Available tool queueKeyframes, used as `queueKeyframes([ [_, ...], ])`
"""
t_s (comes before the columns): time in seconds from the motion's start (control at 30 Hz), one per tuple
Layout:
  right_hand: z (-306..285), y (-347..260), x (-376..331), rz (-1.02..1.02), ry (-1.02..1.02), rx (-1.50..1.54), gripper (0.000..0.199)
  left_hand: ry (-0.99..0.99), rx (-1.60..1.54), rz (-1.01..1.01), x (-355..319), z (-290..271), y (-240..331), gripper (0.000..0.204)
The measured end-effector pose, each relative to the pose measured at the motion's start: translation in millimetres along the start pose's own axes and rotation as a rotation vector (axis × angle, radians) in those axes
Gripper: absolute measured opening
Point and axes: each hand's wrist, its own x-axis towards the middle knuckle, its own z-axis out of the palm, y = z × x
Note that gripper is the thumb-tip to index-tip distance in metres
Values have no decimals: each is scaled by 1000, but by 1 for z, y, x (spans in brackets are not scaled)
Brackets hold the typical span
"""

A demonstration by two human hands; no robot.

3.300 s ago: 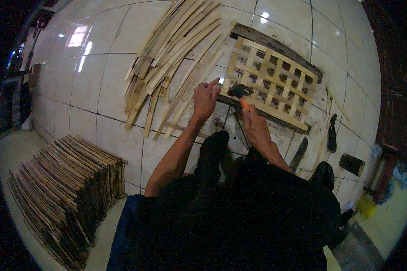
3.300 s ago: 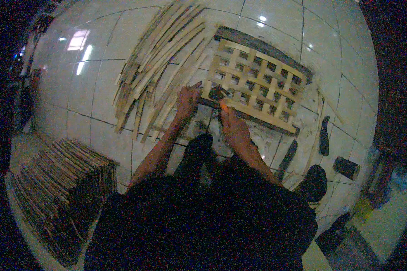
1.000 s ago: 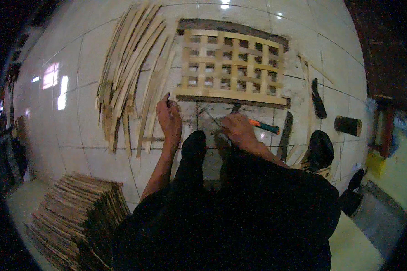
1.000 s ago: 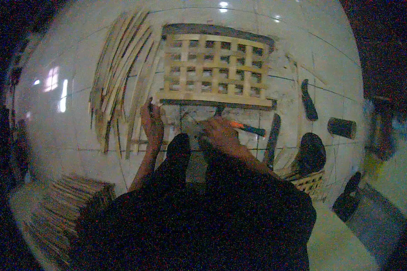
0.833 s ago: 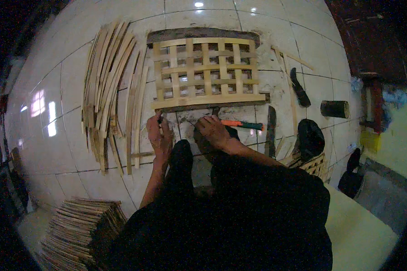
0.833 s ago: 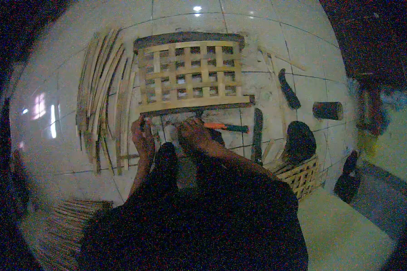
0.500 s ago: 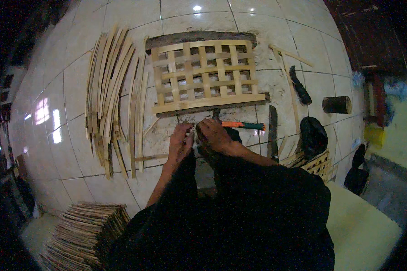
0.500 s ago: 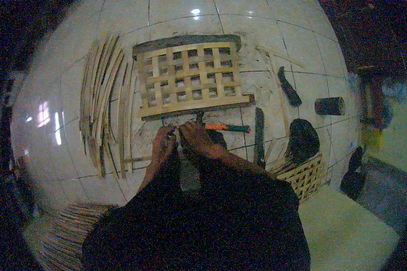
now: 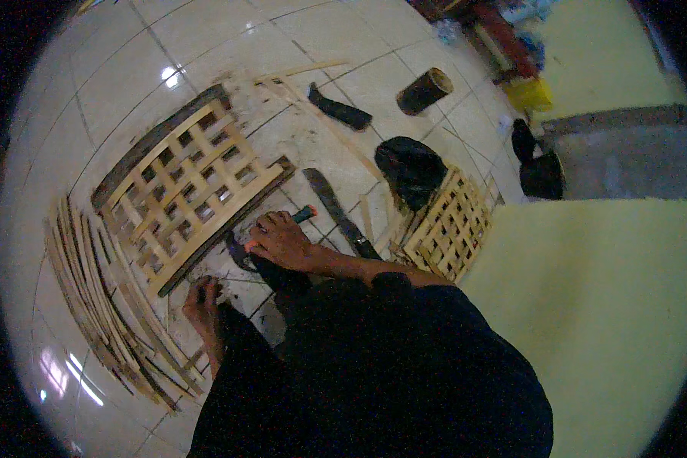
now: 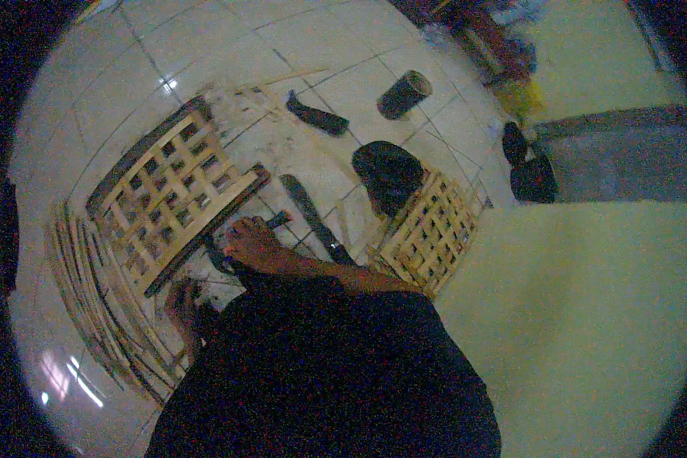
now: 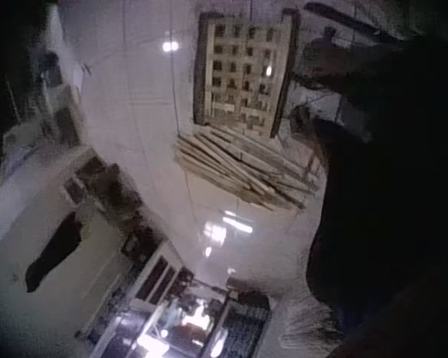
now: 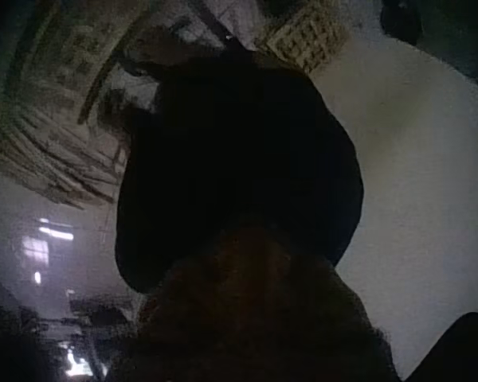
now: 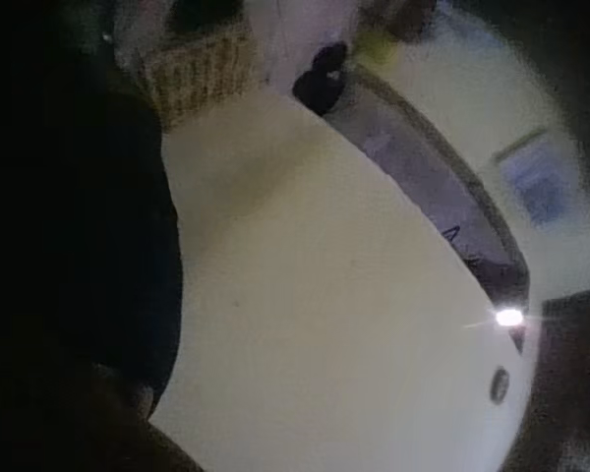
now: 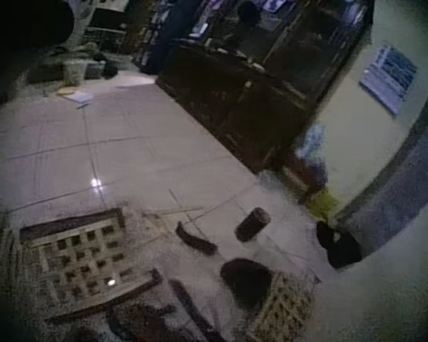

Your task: The person assembles a wooden lattice panel by hand, inserting thin wooden strips into a frame and tapping them into place with a hammer. The person repeatedly picks up strips, aligns them, and secures them, then stacks the completed panel with others.

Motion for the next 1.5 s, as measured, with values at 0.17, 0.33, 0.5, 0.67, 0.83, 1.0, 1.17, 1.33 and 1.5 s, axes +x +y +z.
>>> queueKeyframes([
  [0.17,26,23,-9,16,-159,-96,26,14,31,65,16,-2,39,11],
  [0.33,1,19,-21,-128,-109,-3,17,34,90,63,37,5,54,19],
  [0.5,-63,-18,-34,188,-103,211,31,-3,154,270,49,30,84,12],
  [0.67,-76,-18,-55,825,-284,491,36,-64,284,348,66,55,75,9],
  [0.83,-90,-18,-59,871,-157,637,31,-54,350,628,79,71,67,11],
  [1.0,-100,-27,-51,821,-71,737,30,-8,413,628,79,76,72,11],
  [1.17,-88,-24,-44,792,-80,619,29,-3,444,654,81,74,66,12],
  [1.33,-90,-32,-29,683,-78,621,28,-16,418,662,80,73,65,13],
  [1.5,-77,-31,-14,640,-154,543,32,-16,477,679,82,75,58,14],
])
